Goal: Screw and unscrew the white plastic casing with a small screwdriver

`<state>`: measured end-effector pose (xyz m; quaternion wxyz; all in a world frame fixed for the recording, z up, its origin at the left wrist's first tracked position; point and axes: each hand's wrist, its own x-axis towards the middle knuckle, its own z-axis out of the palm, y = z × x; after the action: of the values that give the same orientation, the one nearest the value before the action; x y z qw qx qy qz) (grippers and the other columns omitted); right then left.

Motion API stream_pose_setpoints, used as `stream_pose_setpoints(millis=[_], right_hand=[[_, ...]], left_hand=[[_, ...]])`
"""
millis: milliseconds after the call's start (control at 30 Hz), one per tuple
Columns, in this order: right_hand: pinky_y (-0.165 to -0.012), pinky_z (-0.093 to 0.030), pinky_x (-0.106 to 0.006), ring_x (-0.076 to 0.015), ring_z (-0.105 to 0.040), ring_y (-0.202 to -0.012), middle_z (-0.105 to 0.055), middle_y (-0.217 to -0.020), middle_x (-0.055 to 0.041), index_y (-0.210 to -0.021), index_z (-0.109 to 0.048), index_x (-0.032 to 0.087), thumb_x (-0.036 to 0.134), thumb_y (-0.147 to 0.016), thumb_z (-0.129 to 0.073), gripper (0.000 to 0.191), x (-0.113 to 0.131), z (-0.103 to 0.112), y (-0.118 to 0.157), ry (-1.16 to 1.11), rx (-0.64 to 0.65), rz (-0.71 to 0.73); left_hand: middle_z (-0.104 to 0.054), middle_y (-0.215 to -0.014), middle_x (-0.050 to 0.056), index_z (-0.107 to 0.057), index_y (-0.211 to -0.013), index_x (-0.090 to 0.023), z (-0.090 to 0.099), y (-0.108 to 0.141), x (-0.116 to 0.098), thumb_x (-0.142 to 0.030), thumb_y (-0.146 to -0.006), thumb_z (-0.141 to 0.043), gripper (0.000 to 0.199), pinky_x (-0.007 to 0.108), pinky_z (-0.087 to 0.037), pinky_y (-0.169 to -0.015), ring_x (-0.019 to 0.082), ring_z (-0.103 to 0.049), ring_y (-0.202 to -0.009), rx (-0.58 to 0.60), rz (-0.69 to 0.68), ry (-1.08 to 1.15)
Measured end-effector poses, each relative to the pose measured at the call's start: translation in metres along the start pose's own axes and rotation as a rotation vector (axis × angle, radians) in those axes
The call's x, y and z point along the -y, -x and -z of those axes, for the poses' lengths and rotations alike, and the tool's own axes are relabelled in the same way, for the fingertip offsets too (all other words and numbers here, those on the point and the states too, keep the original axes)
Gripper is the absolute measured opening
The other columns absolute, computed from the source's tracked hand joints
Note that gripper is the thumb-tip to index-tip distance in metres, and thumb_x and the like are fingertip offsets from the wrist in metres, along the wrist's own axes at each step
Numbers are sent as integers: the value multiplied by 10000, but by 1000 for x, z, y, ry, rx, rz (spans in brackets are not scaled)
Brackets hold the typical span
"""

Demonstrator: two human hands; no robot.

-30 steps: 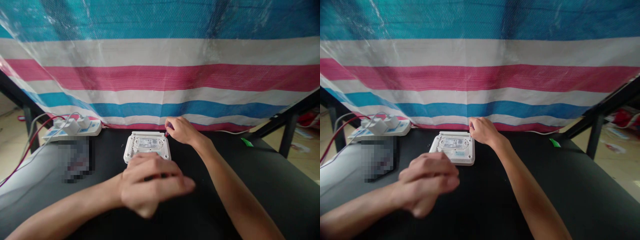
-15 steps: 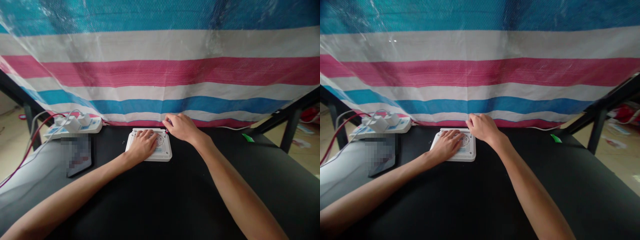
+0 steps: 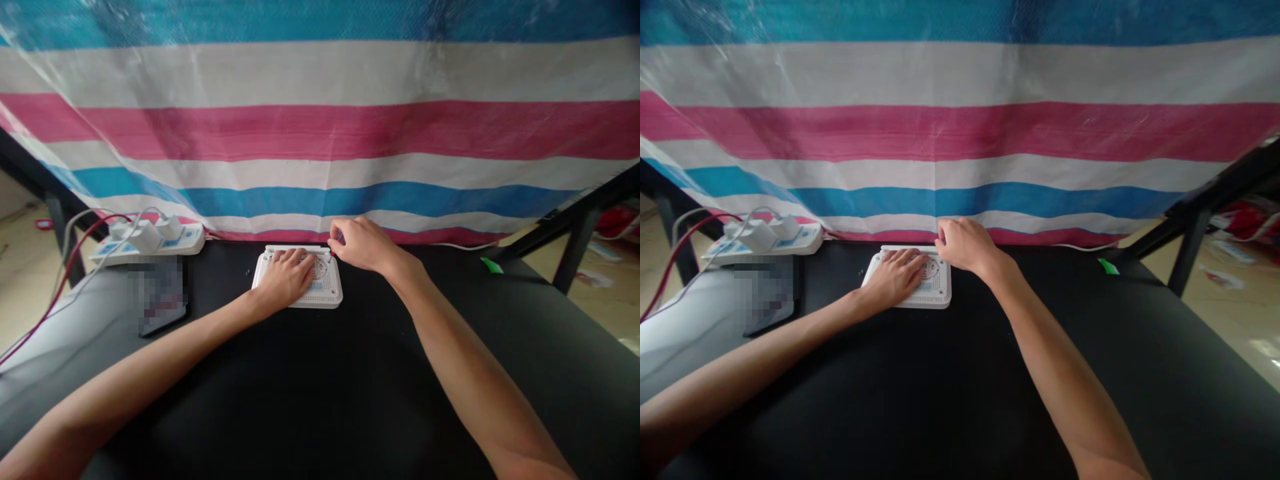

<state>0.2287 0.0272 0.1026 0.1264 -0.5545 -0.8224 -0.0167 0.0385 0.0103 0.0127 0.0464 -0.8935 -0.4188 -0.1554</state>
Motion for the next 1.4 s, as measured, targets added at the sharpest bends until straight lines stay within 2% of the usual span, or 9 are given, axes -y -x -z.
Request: stream_pose_setpoints(millis=[133,267,400,567,700,867,1100,1300,1400], right_hand=[[-691,-371,-282,-210,-648,-802,-743,-872,-75,-821,-669,182,147,-832,-555,120,-4,-2,-3,-62,25,86],[-665,-353,-292,-211,-642,-755,-736,-829,-75,-821,-676,183,182,-884,-507,180,-5,-6,-5,-21,-18,46],[-651,-351,-290,-218,-636,-747,-729,-814,-76,-860,-666,187,239,-867,-564,115,-6,-4,-3,-36,-30,-1],[-683,-364,-266,-187,-633,-767,-727,-820,-47,-784,-644,193,123,-834,-542,134,-8,0,-4,-113,26,101],[-683,-360,-276,-202,-649,-783,-732,-817,-59,-809,-662,195,181,-897,-501,185,-10,-5,-7,-66,-1,30],[-691,-383,-271,-214,-653,-818,-737,-871,-73,-870,-657,189,206,-842,-594,72,-10,-2,-3,-59,11,27],[-668,-380,-259,-185,-647,-740,-731,-780,-56,-742,-656,188,146,-841,-575,135,-4,1,-3,-78,35,75],[-701,-429,-273,-221,-679,-814,-747,-828,-88,-815,-686,183,238,-894,-563,156,-10,-7,-7,-65,-18,-5],[-748,-474,-272,-215,-691,-841,-758,-902,-92,-900,-706,162,145,-831,-618,113,-16,-7,-7,-209,-6,6]], left_hand=[[-598,-1241,121,-556,-1272,-200,4,-2,1,-302,-1012,-365,339,450,-425,-940,283,-578,-1108,27,4,-11],[-625,-1198,100,-588,-1259,-228,9,-6,6,-334,-1015,-386,334,430,-438,-894,271,-607,-1039,76,-49,-27],[-633,-1180,98,-598,-1261,-225,8,-6,11,-355,-1024,-377,349,413,-450,-877,262,-614,-1026,47,-78,-33],[-620,-1198,112,-587,-1258,-207,5,-4,11,-350,-1029,-357,355,439,-456,-888,276,-601,-1044,21,-87,-24],[-611,-1209,105,-582,-1246,-206,6,-5,10,-343,-1031,-351,344,441,-455,-917,275,-589,-1078,33,-81,-15],[-605,-1224,114,-576,-1261,-202,6,-5,11,-339,-1032,-356,346,453,-458,-928,279,-592,-1085,39,-84,-14],[-608,-1234,114,-584,-1254,-199,3,-4,11,-338,-1031,-364,343,458,-461,-942,283,-594,-1098,28,-79,-12],[-608,-1232,109,-572,-1268,-205,4,-5,13,-340,-1032,-359,346,455,-460,-939,276,-597,-1087,39,-85,-2],[-604,-1236,111,-569,-1267,-201,3,-5,14,-344,-1033,-353,349,453,-457,-942,277,-596,-1087,46,-91,3]])
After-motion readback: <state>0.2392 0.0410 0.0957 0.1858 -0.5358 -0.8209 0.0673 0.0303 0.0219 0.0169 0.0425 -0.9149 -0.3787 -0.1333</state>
